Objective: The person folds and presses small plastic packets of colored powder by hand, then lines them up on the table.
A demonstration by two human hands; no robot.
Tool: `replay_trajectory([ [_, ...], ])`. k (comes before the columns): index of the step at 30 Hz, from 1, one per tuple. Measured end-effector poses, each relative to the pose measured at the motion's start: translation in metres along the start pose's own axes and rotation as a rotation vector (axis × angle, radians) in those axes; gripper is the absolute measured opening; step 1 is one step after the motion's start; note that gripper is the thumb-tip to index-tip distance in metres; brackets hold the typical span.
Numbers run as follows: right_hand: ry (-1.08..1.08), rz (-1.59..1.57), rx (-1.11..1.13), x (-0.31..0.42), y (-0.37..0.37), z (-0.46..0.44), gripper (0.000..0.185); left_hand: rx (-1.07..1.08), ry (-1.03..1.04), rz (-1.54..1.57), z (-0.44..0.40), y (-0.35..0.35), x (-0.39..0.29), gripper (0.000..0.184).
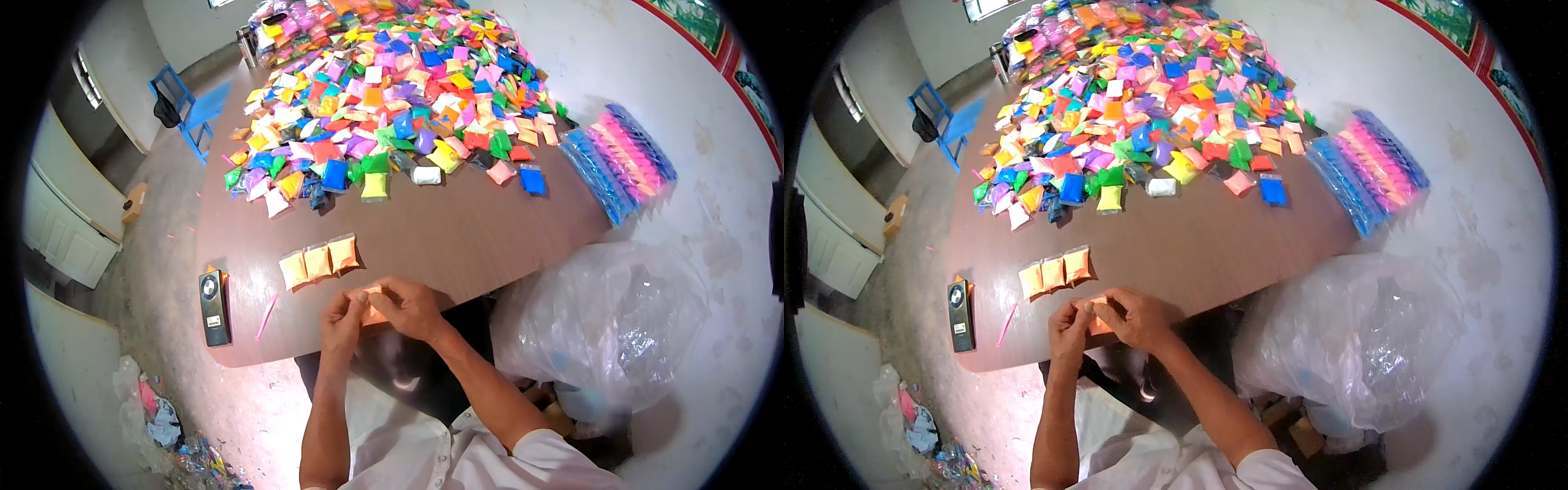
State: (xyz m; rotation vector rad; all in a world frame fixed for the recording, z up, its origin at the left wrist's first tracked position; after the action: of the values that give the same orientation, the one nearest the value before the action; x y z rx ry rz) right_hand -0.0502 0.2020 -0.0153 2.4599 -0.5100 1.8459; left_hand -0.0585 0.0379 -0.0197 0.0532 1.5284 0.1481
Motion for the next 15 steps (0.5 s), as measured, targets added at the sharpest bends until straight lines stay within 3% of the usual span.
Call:
replay_trajectory([
  [1, -0.090, 0.065, 0.028, 0.003, 0.000, 0.000, 0.023, -0.009, -0.012, 0.009, 0.001, 0.000, -0.004, 0.022],
  [4, 0.015, 0.039, 0.061, -0.002, -0.002, 0.002, 0.036, -0.031, -0.039, -0.041, 0.001, -0.001, -0.010, 0.021],
  [15, 0.019, 0.022, -0.001, -0.001, -0.003, -0.001, 0.030, -0.039, 0.019, 0.080, -0.006, -0.010, 0.002, 0.021],
])
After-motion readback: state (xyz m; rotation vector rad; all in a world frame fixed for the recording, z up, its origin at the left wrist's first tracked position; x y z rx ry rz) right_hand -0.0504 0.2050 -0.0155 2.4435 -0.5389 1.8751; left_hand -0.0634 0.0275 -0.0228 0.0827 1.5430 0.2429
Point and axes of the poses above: each hand's wrist, its own z-axis away from the middle knuckle, its own y-axis out of the palm, x = y × z, the point moved 3 cm from there along -z, towards the middle knuckle, and after that the axes turned 11 degrees about -x, right-handed, at the moved point
